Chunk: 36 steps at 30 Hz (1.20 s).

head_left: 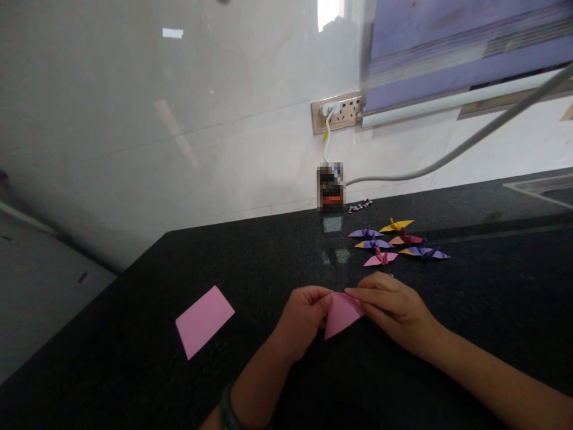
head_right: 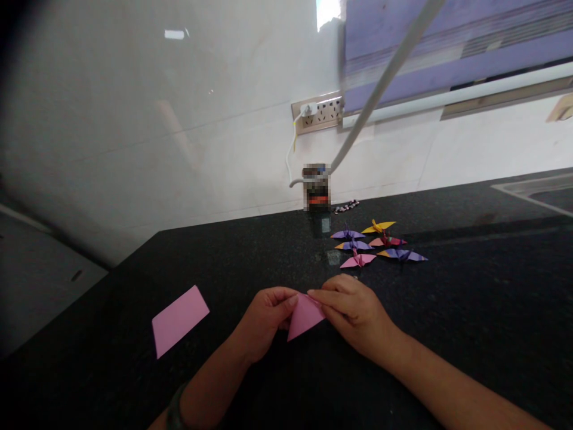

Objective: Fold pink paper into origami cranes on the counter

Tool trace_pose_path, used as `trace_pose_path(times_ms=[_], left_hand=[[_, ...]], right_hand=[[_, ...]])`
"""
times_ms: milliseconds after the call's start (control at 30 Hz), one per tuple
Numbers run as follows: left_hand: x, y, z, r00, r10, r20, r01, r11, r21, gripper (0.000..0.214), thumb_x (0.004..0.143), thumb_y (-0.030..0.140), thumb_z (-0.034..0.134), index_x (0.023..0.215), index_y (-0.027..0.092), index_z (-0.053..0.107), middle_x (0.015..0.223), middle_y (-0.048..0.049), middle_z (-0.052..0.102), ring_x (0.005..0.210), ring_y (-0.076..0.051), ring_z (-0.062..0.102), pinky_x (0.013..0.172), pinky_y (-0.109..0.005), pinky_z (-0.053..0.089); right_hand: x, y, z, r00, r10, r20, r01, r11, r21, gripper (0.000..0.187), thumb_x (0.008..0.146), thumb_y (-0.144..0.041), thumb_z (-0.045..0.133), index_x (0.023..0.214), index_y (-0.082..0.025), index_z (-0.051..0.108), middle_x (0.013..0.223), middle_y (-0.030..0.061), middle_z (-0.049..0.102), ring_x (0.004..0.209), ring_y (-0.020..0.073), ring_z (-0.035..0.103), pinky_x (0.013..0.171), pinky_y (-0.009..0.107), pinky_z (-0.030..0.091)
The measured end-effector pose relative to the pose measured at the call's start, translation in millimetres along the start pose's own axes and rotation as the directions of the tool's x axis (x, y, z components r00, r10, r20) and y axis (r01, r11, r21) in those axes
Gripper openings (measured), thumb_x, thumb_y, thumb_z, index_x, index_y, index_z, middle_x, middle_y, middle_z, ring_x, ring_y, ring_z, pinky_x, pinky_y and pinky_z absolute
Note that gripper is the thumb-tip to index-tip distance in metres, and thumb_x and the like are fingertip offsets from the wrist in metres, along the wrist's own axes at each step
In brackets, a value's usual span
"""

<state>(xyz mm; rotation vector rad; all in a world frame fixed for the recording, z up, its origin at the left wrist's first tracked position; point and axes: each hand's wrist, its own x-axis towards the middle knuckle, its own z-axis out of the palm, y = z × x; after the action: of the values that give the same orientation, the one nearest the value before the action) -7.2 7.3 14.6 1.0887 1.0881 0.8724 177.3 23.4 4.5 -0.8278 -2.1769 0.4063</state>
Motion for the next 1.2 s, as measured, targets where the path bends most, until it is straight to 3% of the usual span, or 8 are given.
trace_pose_path(times_ms=[200, 500, 1200], left_hand=[[1.4, -4.2, -3.5, 1.0, -0.011, 0.002, 0.011, 1.0, 0.003, 0.022, 0.073, 0.031, 0.051, 0.079, 0.012, 0.06, 0.064, -0.0013, 0.053, 0.052, -0.008, 0.044, 0.049, -0.021, 0.034], [2.9, -7.8, -6.3, 0.999, -0.017, 0.029, 0.02, 0.991, -0.134, 0.02, 0.072, 0.029, 0.053, 0.08, 0.012, 0.06, 0.069, -0.0039, 0.057, 0.057, -0.01, 0.05, 0.053, -0.023, 0.037], [4.5, -8.1, -8.6, 0.999, -0.044, 0.001, 0.043, 0.976, -0.214, 0.018, 0.07, 0.026, 0.055, 0.078, 0.011, 0.06, 0.065, -0.0032, 0.057, 0.054, -0.01, 0.05, 0.052, -0.023, 0.039]], right_hand=[[-1.4, -1.5, -4.3, 0.979, -0.195, 0.052, 0.202, 0.942, -0.267, 0.029, 0.079, -0.015, 0.047, 0.104, -0.025, 0.058, 0.089, 0.0071, 0.058, 0.08, 0.0167, 0.052, 0.066, 0.03, 0.043], [0.9, -3.7, 2.8, 0.946, -0.295, 0.135, 0.324, 0.88, -0.347, 0.025, 0.079, -0.017, 0.049, 0.103, -0.022, 0.057, 0.091, 0.0073, 0.058, 0.08, 0.017, 0.051, 0.064, 0.028, 0.044], [3.9, -5.2, 1.2, 0.956, -0.183, 0.228, 0.244, 0.93, -0.276, 0.025, 0.083, -0.023, 0.044, 0.105, -0.022, 0.056, 0.097, 0.0089, 0.057, 0.082, 0.0177, 0.052, 0.064, 0.029, 0.044]])
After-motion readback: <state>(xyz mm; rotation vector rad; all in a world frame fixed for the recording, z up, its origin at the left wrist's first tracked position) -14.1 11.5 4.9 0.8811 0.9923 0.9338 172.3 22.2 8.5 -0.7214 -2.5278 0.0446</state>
